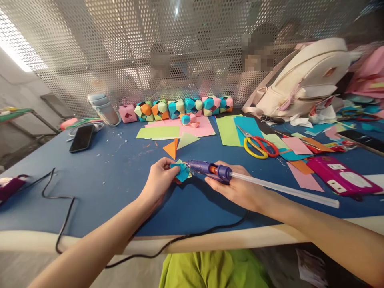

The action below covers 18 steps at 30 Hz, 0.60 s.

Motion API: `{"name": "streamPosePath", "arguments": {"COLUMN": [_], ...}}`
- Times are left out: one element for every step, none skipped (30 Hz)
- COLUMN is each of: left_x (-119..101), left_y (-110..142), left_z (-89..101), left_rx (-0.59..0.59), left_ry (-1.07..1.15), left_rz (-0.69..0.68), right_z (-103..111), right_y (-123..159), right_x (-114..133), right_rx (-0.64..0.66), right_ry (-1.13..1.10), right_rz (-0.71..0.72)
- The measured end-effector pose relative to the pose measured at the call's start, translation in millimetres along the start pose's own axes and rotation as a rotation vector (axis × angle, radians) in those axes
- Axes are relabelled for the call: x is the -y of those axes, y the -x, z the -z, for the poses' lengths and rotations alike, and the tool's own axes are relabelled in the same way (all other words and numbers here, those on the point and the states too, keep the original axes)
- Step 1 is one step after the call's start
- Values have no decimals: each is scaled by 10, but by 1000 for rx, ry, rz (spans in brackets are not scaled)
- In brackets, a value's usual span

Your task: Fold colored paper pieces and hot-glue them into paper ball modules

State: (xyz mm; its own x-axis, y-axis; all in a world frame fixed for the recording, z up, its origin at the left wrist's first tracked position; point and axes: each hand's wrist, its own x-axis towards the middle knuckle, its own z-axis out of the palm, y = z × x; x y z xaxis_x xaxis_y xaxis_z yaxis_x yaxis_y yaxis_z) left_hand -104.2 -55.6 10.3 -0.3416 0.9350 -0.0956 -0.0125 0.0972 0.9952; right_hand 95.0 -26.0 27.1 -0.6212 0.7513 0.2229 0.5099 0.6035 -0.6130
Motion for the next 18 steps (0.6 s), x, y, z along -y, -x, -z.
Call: {"name": "streamPosePath", "arguments": {"left_x": [-5,-9,-11,-13,-12,-11,-8,-5,-3,-1,0,0,-1,-3,-6,-9,-12,-16], "left_y": [8,15,22,27,30,32,33,34,33,33,33,33,33,34,36,38,40,42], "left_z": [-5,-8,-9,-9,-7,-6,-4,-2,-1,0,1,1,2,2,3,4,6,7], "left_rx": [-4,-5,-3,-1,1,3,3,5,8,10,14,20,24,27,29,31,33,34], "left_ry": [-14,-27,-37,-46,-52,-57,-59,-61,-61,-61,-61,-64,-67,-72,-76,-81,-84,-87], "left_rz": [-9,-18,-26,-33,-38,-43,-47,-51,-53,-54,-52,-48,-45,-43,-42,-43,-44,-47], "right_z": [1,-1,-4,-9,-15,-20,-25,-29,-32,-35,-38,-41,-43,-45,-46,-47,-47,-46], "right_y": [-3,-4,-5,-5,-4,-2,0,1,2,3,3,3,2,3,4,6,9,13], "right_x": [0,-4,-12,-20,-29,-35,-40,-42,-42,-40,-37,-32,-28,-23,-19,-17,-15,-13], "right_rx": [-1,-6,-11,-16,-17,-15,-12,-11,-15,-25,-36,-45,-48,-47,-44,-42,-42,-45], "right_ry": [20,42,64,82,96,103,107,111,116,122,128,134,138,142,144,147,151,155], "right_rz": [5,12,19,25,30,35,40,45,50,54,54,50,42,35,30,28,29,30]}}
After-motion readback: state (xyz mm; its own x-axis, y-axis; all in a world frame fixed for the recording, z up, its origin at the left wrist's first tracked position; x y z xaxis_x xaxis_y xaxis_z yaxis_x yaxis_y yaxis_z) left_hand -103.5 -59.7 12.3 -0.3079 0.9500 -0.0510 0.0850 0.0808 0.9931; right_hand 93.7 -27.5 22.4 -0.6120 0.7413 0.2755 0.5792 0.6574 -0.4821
